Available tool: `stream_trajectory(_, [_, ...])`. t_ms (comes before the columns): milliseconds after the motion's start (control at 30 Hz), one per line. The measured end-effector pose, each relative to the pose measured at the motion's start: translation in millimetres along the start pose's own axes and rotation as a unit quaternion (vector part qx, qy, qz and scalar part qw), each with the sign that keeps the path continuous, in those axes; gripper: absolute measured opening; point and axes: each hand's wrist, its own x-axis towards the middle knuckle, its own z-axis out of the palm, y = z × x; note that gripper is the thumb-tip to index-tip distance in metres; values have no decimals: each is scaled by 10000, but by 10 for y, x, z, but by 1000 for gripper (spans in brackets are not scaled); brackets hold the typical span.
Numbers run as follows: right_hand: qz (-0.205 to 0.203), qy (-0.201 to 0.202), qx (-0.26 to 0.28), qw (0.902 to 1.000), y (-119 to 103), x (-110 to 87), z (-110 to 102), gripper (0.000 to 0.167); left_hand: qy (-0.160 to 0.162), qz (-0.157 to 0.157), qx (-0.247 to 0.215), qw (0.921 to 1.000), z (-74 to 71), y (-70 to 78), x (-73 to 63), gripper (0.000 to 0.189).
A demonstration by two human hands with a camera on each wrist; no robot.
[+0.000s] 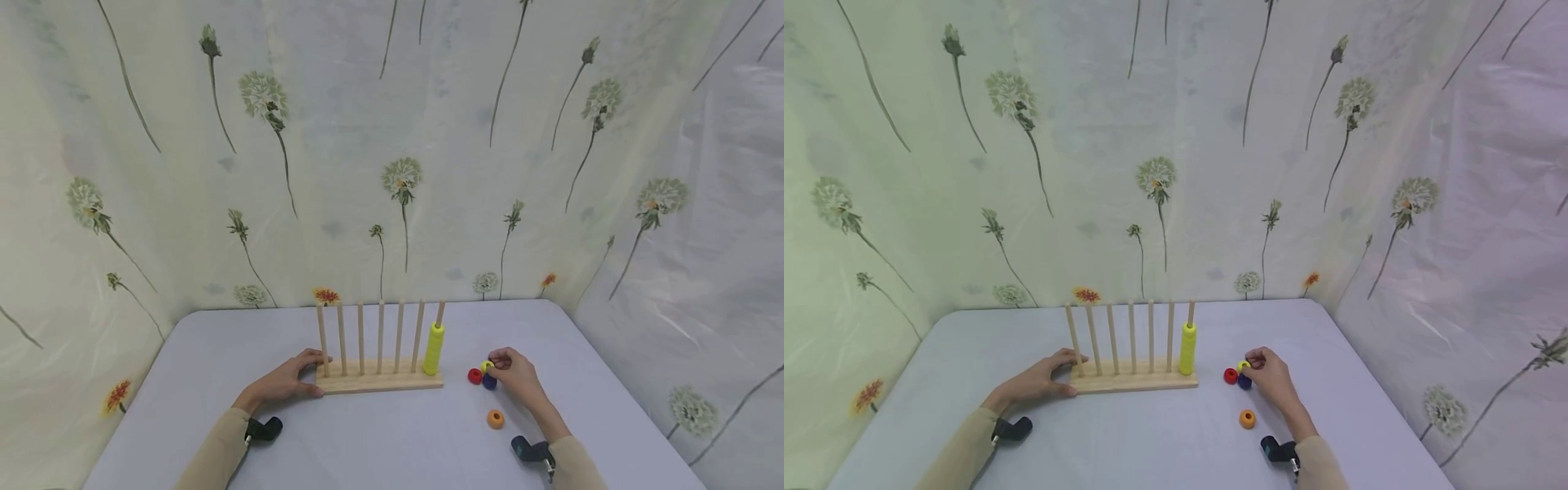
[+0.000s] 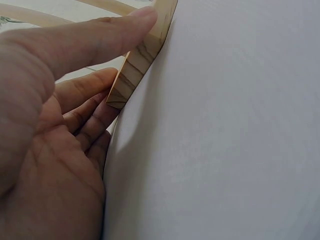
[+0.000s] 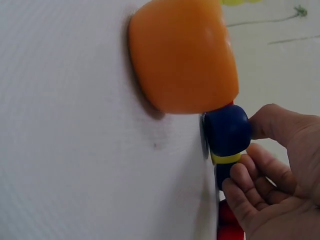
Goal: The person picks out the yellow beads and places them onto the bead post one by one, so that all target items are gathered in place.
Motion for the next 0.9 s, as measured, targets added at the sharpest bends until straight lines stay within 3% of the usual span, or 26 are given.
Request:
stream_trajectory(467, [383, -27, -355, 9986, -161, -26, -24, 32, -40, 63, 119, 9999, -28, -9, 25, 69])
stream_trajectory(900, [398, -140, -491, 9979, -91, -15, 40, 38, -18, 6, 79, 10000, -4, -6, 12, 68])
